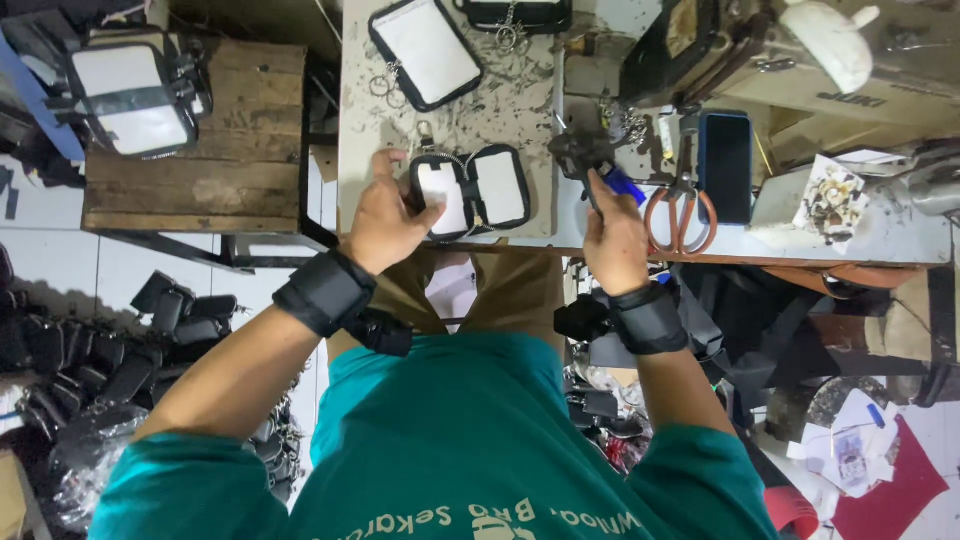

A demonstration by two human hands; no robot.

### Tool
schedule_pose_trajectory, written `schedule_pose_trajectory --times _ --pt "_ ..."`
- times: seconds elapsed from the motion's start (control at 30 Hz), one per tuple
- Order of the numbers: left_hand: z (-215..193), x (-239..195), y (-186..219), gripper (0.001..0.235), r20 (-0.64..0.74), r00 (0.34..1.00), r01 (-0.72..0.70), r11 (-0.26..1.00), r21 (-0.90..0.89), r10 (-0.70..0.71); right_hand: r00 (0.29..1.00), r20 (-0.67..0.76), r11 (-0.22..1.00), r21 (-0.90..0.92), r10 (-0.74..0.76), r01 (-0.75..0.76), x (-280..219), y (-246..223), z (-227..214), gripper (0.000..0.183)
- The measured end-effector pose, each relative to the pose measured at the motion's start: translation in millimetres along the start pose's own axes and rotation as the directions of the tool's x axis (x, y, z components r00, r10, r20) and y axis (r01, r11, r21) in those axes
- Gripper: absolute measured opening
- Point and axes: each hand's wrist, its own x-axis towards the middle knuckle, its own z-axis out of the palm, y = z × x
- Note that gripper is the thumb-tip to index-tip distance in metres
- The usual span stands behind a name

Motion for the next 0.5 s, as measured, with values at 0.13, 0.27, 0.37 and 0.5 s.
schedule_pose_trajectory --times 0.13,0.27,0.37,0.5 --pt "-7 8 1 0.065 -0.011 1.000 -0.030 0.999 -0.031 0.029 0.999 0.025 0.999 -0.033 0.028 -0.027 4 18 23 0.056" --pt "-17 37 -15 0.056 0.141 0.988 -0.077 0.993 0.088 0.064 0.999 -0.037 0.998 -0.068 0.014 -0.017 4 38 50 0.059" --pt "-23 55 -8 0.045 0.140 0.963 -0.259 0.938 0.230 0.231 0.998 -0.062 0.995 -0.098 -0.026 0.020 2 44 56 0.058" --pt "-26 95 5 0.048 0.121 0.898 -0.421 0.748 0.513 0.422 0.995 -0.096 0.993 -0.119 -0.038 0.027 0 41 52 0.055"
